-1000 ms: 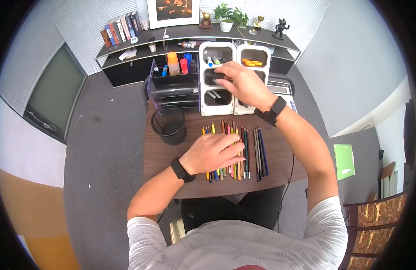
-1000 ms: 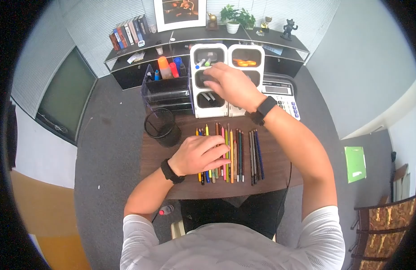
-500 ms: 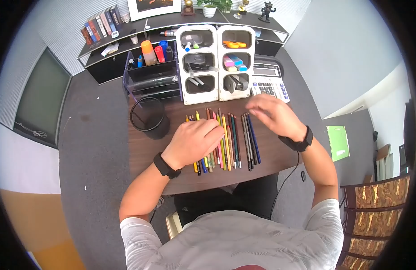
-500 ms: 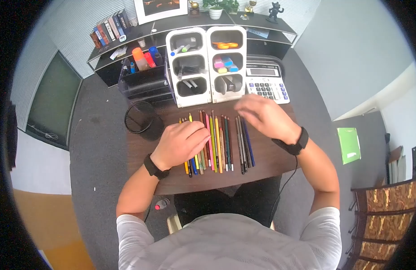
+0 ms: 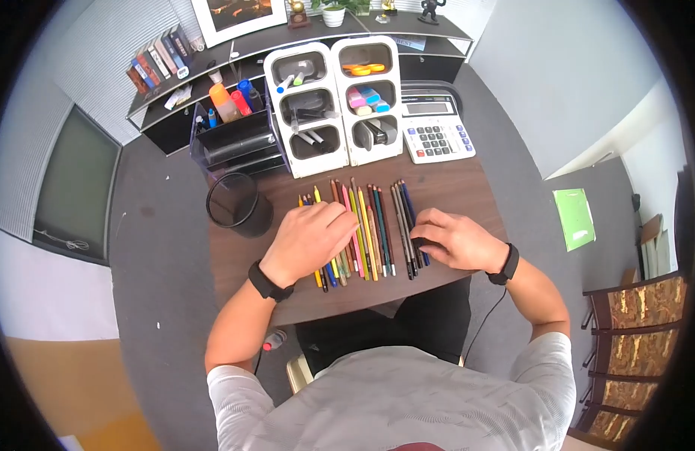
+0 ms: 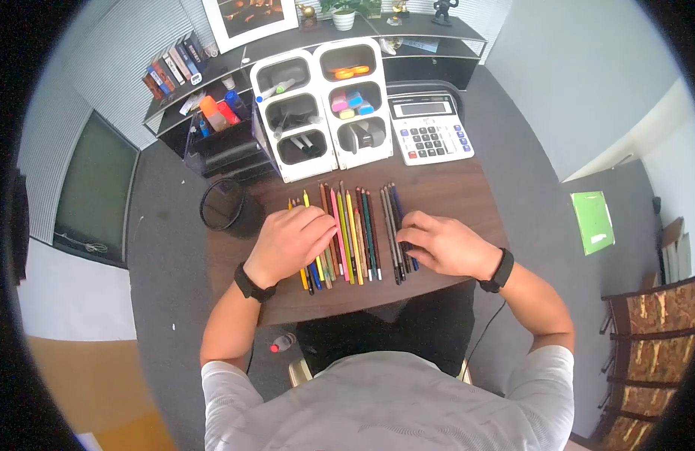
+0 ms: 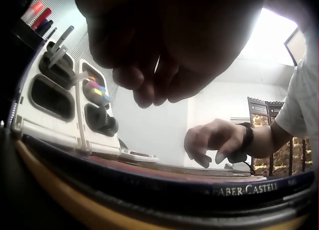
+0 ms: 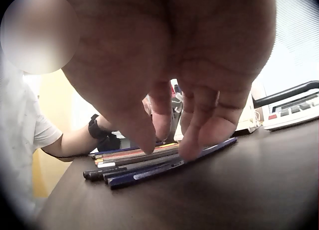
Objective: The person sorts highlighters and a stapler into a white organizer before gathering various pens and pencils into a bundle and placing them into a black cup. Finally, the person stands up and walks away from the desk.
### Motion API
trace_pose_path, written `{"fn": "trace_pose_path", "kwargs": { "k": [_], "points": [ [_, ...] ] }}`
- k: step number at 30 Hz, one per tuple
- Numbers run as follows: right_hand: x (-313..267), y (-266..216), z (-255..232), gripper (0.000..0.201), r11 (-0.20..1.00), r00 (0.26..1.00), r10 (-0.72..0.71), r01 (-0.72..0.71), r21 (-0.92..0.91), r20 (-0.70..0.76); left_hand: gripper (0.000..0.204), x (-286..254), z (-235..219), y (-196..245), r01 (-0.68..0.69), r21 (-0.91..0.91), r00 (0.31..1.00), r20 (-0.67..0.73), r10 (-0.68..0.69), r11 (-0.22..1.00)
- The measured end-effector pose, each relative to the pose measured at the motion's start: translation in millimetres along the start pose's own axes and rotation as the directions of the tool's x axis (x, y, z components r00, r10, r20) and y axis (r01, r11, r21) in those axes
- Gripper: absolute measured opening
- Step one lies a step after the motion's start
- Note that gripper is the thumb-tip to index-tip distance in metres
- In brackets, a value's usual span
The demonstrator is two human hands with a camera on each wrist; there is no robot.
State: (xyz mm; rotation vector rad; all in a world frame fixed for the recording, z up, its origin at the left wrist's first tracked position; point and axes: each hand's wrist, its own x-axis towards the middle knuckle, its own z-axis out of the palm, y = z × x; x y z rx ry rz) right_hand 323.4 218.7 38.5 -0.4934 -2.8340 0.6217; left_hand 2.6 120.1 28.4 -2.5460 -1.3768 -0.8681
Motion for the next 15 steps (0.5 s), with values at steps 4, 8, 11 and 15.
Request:
{"fn": "trace_pose_path", "kwargs": {
  "k": [4, 8, 11, 15],
  "points": [
    [-1, -2, 5, 0.041, 1.000, 1.000, -0.019, 0.019, -0.012, 0.018, 0.015, -1, -15, 8, 0.065, -0.059, 0.997, 0.055, -0.062, 0.996],
    [2, -3, 7, 0.041, 0.999, 0.999, -0.043, 0.043, -0.016, 0.012, 0.023, -17, -19, 8, 0.186, -0.101, 0.972, 0.167, -0.168, 0.977],
    [4, -3, 7, 0.041, 0.999, 0.999, -0.043, 0.044, -0.028, 0.023, 0.034, -25, -16, 4, 0.259, -0.162, 0.955, 0.189, -0.227, 0.952],
    [6, -2, 9, 0.040, 0.997, 0.998, -0.062, 0.063, -0.048, 0.017, 0.033, -29, -19, -1, 0.373, -0.137, 0.886, 0.347, -0.308, 0.918]
  ]
}}
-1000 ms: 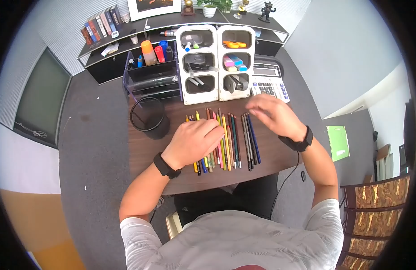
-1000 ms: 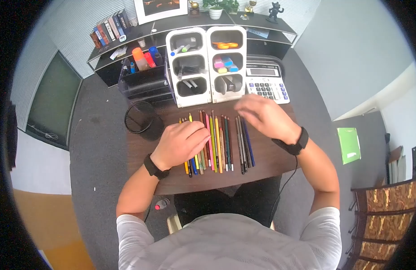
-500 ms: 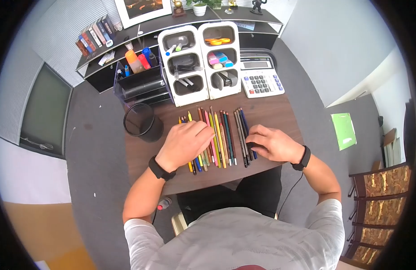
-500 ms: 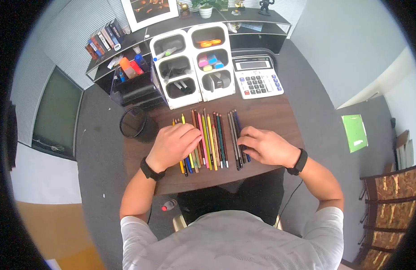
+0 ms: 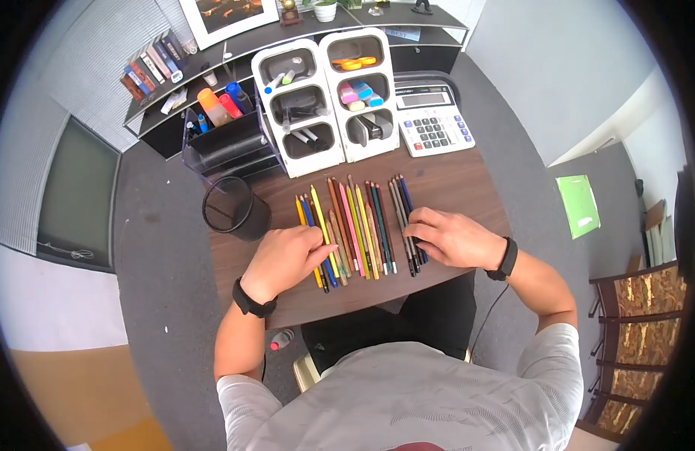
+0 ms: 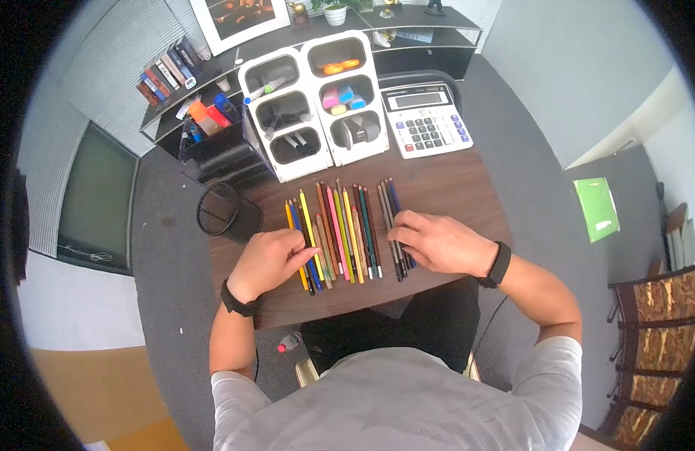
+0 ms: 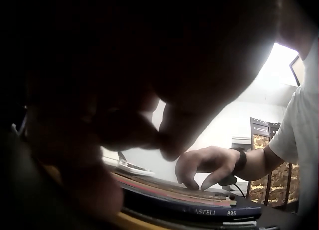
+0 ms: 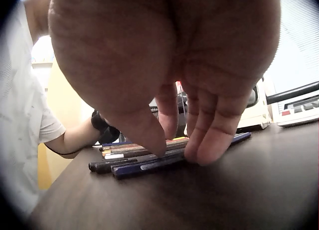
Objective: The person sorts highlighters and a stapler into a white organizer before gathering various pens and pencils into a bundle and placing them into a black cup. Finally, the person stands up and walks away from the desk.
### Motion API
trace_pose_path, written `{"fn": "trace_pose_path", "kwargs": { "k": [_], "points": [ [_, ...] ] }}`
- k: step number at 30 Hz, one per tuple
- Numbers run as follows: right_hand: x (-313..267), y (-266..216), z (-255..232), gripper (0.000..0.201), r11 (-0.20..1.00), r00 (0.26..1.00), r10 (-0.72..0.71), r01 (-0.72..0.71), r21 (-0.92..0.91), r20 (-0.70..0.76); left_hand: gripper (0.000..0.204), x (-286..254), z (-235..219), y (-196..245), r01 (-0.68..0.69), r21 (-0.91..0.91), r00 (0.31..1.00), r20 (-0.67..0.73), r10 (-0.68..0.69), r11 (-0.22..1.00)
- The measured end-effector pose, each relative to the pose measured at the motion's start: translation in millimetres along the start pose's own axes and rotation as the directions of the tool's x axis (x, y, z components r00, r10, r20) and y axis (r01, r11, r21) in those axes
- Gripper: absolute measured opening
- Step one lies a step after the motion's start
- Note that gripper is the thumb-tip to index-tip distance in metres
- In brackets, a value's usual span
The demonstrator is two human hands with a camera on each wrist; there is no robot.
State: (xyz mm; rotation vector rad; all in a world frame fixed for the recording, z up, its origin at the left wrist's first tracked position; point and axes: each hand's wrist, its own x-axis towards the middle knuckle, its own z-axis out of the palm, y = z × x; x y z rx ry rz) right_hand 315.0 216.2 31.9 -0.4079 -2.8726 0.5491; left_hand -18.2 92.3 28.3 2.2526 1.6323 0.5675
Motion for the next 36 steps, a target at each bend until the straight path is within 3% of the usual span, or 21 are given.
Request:
{"fn": "trace_pose_path", "kwargs": {
  "k": [2, 5, 13, 26, 29, 32, 36],
  "points": [
    [1, 0, -1, 0.039, 1.000, 1.000, -0.008, 0.008, -0.005, 0.001, 0.031, -1, 0, -3, 0.046, -0.019, 0.999, 0.030, -0.046, 0.999],
    [4, -4, -4, 0.035, 1.000, 0.999, 0.019, -0.019, 0.005, 0.028, 0.028, -3, 7, -10, 0.016, -0.068, 0.999, -0.041, -0.019, 0.998],
    [13, -5, -1, 0.031, 0.997, 0.999, -0.025, 0.026, -0.069, 0.022, 0.008, -6, 4, -9, 0.029, -0.056, 0.999, -0.017, -0.030, 0.998],
    [14, -8, -4, 0.048, 0.993, 0.996, -0.029, 0.038, -0.116, 0.086, 0.025, -10, 2, -11, 0.060, 0.007, 0.998, -0.023, -0.059, 0.998],
    [13, -7, -1, 0.041, 0.996, 0.999, -0.027, 0.031, -0.088, 0.045, 0.031, -10, 5, -11, 0.041, 0.031, 0.998, -0.037, -0.040, 0.999],
    [15, -9, 5, 0.032, 0.997, 0.998, 0.052, -0.053, -0.057, -0.021, 0.038, -10, 3, -9, 0.032, 0.065, 0.999, -0.007, -0.032, 0.997],
    [21, -4, 17, 0.033, 0.979, 0.981, 0.151, -0.165, -0.119, -0.124, 0.039, -9, 7, -11, 0.015, 0.072, 1.000, -0.014, -0.014, 0.997]
  ]
}}
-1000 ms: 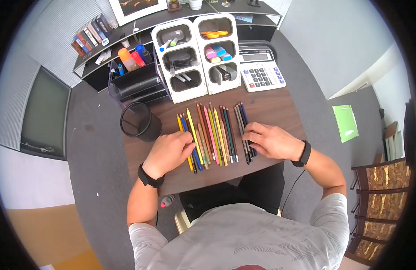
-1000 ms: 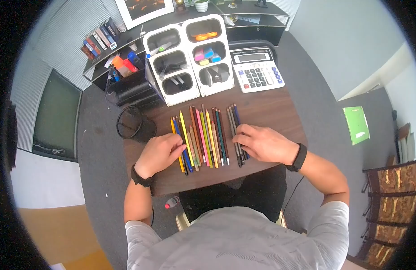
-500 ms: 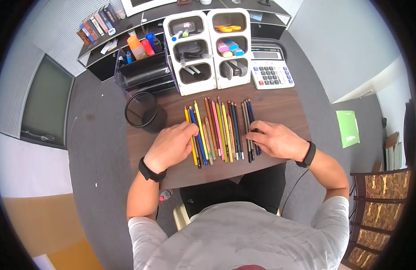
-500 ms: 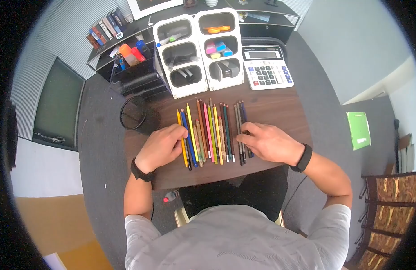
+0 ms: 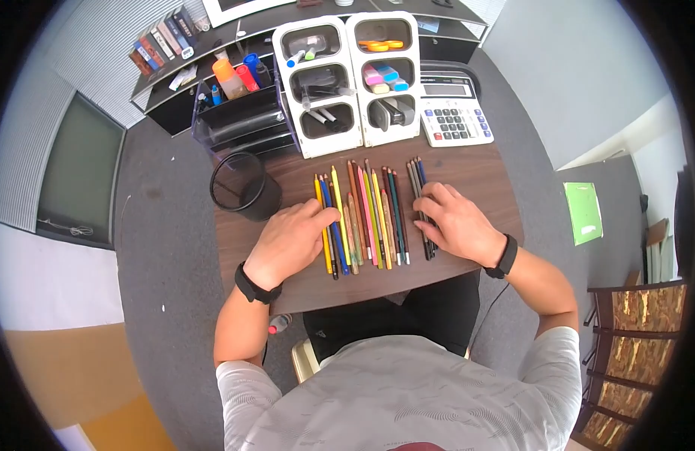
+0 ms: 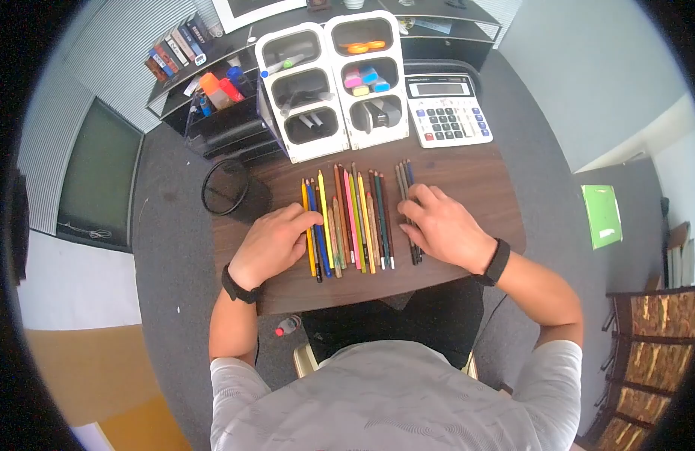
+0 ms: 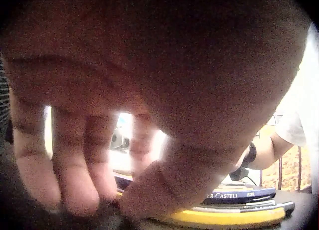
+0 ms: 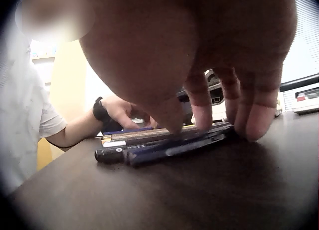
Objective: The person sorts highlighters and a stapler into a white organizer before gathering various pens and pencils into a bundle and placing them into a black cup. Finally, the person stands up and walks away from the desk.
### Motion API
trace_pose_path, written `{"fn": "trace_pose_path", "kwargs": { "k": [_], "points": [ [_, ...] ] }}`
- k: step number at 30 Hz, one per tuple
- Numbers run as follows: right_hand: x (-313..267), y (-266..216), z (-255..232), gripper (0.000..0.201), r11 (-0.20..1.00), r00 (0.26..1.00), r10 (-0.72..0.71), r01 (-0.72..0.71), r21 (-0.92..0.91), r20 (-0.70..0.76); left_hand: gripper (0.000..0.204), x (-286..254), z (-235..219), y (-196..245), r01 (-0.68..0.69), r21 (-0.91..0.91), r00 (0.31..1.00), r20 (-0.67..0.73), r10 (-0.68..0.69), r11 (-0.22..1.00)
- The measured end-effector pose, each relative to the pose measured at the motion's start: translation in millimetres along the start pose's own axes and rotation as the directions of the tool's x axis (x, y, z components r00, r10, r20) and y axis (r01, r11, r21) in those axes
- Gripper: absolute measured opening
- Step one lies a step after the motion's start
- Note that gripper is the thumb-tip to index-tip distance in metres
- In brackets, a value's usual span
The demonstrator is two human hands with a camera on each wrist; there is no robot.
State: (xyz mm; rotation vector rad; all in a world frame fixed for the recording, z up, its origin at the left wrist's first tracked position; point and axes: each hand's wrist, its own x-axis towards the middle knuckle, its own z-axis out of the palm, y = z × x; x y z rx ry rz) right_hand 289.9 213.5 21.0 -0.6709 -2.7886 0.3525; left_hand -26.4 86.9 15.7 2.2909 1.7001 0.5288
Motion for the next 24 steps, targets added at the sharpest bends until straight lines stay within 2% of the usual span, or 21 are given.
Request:
{"fn": "trace_pose_path", "kwargs": {
  "k": [2, 5, 8, 11, 14, 17, 20, 21, 23, 24],
  "points": [
    [3, 1, 6, 0.041, 0.998, 0.996, 0.065, -0.066, -0.010, -0.066, 0.038, 1, 2, -1, -0.015, 0.001, 1.000, -0.014, 0.015, 1.000],
    [8, 2, 11, 0.050, 0.977, 0.975, 0.199, -0.206, -0.064, -0.098, 0.037, -1, 0, 0, -0.015, -0.003, 1.000, 0.000, 0.015, 1.000],
    [10, 5, 12, 0.052, 0.953, 0.958, 0.266, -0.278, -0.120, -0.107, 0.037, 1, 3, 1, -0.021, 0.008, 1.000, -0.003, 0.021, 1.000],
    [12, 16, 21, 0.046, 0.929, 0.947, 0.307, -0.319, -0.187, -0.094, 0.035, 1, 2, 1, -0.027, -0.007, 1.000, -0.005, 0.027, 1.000],
    [11, 28, 31, 0.039, 0.913, 0.951, 0.284, -0.308, -0.267, -0.125, 0.035, 2, 4, 3, -0.049, -0.017, 0.999, -0.005, 0.049, 0.999],
    [11, 33, 31, 0.033, 0.896, 0.927, 0.357, -0.374, -0.240, -0.113, 0.034, 2, 8, 2, -0.075, -0.024, 0.997, -0.019, 0.074, 0.997],
    [14, 37, 11, 0.023, 0.923, 0.920, 0.380, -0.383, -0.020, -0.091, 0.035, 2, 8, 2, -0.079, -0.032, 0.997, -0.022, 0.079, 0.996],
    [16, 35, 2, 0.021, 0.912, 0.913, 0.403, -0.395, 0.114, -0.058, 0.035, 1, 8, 2, -0.081, -0.031, 0.996, -0.033, 0.080, 0.996],
    [22, 24, -22, 0.020, 0.833, 0.900, 0.436, -0.413, 0.368, 0.023, 0.036, 1, 7, 2, -0.084, -0.030, 0.995, -0.054, 0.083, 0.996],
    [23, 27, -15, 0.025, 0.751, 0.914, 0.406, -0.319, 0.578, -0.024, 0.035, 2, 5, 3, -0.078, -0.045, 0.993, -0.088, 0.073, 0.996]
  ]
}}
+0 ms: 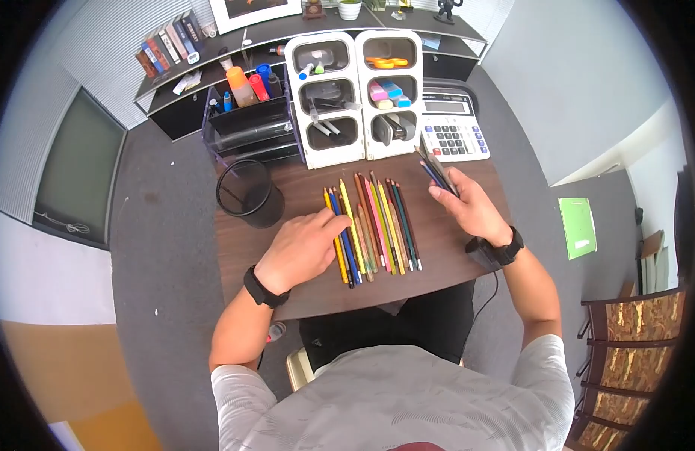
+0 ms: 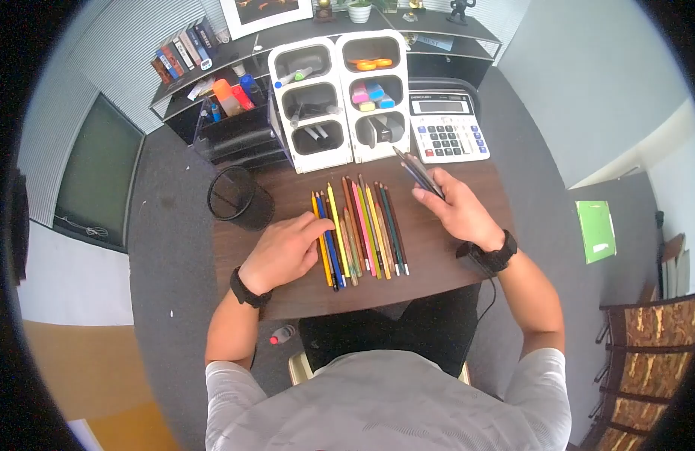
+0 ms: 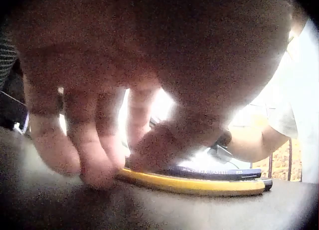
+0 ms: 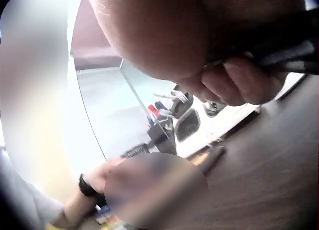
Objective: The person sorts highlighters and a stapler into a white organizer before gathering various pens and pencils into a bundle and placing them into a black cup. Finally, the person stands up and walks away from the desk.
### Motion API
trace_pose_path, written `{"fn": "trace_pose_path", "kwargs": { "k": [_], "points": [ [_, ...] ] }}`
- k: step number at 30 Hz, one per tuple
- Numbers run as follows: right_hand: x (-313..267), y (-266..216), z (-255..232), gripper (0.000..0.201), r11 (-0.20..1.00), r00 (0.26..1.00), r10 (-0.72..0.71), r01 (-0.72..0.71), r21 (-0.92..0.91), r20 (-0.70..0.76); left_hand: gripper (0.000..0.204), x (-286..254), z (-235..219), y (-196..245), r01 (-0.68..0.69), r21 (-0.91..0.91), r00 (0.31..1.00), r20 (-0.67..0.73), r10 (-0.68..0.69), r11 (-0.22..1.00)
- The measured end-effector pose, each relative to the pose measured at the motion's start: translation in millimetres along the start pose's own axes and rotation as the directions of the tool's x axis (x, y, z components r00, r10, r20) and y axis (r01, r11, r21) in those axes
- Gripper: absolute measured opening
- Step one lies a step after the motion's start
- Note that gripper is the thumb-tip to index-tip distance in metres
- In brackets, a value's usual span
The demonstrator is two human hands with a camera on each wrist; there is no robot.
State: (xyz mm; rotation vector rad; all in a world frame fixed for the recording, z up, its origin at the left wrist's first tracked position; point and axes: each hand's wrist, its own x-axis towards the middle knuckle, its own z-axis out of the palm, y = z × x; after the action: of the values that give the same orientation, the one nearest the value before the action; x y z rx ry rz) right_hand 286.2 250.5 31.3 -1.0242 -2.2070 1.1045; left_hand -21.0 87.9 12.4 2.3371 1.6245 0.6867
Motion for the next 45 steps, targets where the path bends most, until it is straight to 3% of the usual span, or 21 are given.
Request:
{"fn": "trace_pose_path", "kwargs": {
  "k": [1, 3, 7, 12, 16, 19, 23, 24, 25, 27, 30, 34, 41, 45],
  "points": [
    [0, -5, -2, 0.025, 0.981, 0.995, 0.070, -0.082, 0.174, 0.077, 0.035, 2, -3, 3, 0.005, -0.015, 0.999, -0.033, -0.006, 1.000],
    [-1, -19, -1, 0.026, 0.835, 0.954, 0.159, -0.267, 0.480, 0.254, 0.033, 6, -7, 7, -0.006, -0.043, 0.995, -0.097, 0.002, 0.999],
    [9, -38, 28, 0.036, 0.638, 0.964, -0.023, -0.190, 0.746, 0.265, 0.027, 8, -14, 12, -0.036, -0.132, 0.982, -0.188, 0.011, 0.991],
    [32, -88, 60, 0.043, 0.597, 0.952, -0.196, -0.074, 0.799, 0.234, 0.019, 8, -9, 5, -0.082, -0.156, 0.978, -0.202, 0.049, 0.984],
    [62, -131, 88, 0.041, 0.704, 0.943, -0.334, 0.257, 0.662, -0.011, 0.023, 8, -5, 2, -0.073, -0.117, 0.991, -0.118, 0.059, 0.991],
    [83, -163, 108, 0.037, 0.730, 0.880, -0.437, 0.469, 0.497, -0.187, 0.025, 7, 2, -2, -0.104, -0.090, 0.985, -0.144, 0.091, 0.990],
    [113, -180, 142, 0.039, 0.805, 0.896, -0.429, 0.436, 0.403, -0.114, 0.023, 4, 1, -6, -0.067, -0.046, 0.995, -0.077, 0.063, 0.997],
    [120, -182, 152, 0.040, 0.793, 0.884, -0.446, 0.463, 0.396, -0.139, 0.024, 5, 5, -7, -0.105, -0.086, 0.985, -0.144, 0.092, 0.991],
    [126, -184, 157, 0.039, 0.787, 0.858, -0.497, 0.508, 0.350, -0.128, 0.025, 5, 4, -7, -0.096, -0.087, 0.988, -0.127, 0.085, 0.992],
    [129, -187, 164, 0.038, 0.832, 0.884, -0.463, 0.458, 0.314, -0.062, 0.026, 5, 2, -7, -0.077, -0.091, 0.994, -0.090, 0.069, 0.993],
    [139, -183, 169, 0.043, 0.903, 0.894, -0.424, 0.405, 0.141, 0.146, 0.028, 4, -2, -9, -0.021, -0.076, 1.000, -0.017, 0.020, 0.997],
    [144, -176, 177, 0.050, 0.856, 0.848, -0.417, 0.487, -0.173, 0.327, 0.029, 4, 1, -8, -0.029, -0.065, 0.999, -0.023, 0.028, 0.997],
    [138, -186, 175, 0.047, 0.819, 0.796, -0.369, 0.522, -0.236, 0.480, 0.028, 3, 6, -12, -0.025, -0.055, 1.000, -0.001, 0.025, 0.998],
    [136, -184, 176, 0.046, 0.778, 0.771, -0.417, 0.577, -0.250, 0.481, 0.028, 4, 3, -10, -0.020, -0.046, 1.000, 0.004, 0.020, 0.999]
  ]
}}
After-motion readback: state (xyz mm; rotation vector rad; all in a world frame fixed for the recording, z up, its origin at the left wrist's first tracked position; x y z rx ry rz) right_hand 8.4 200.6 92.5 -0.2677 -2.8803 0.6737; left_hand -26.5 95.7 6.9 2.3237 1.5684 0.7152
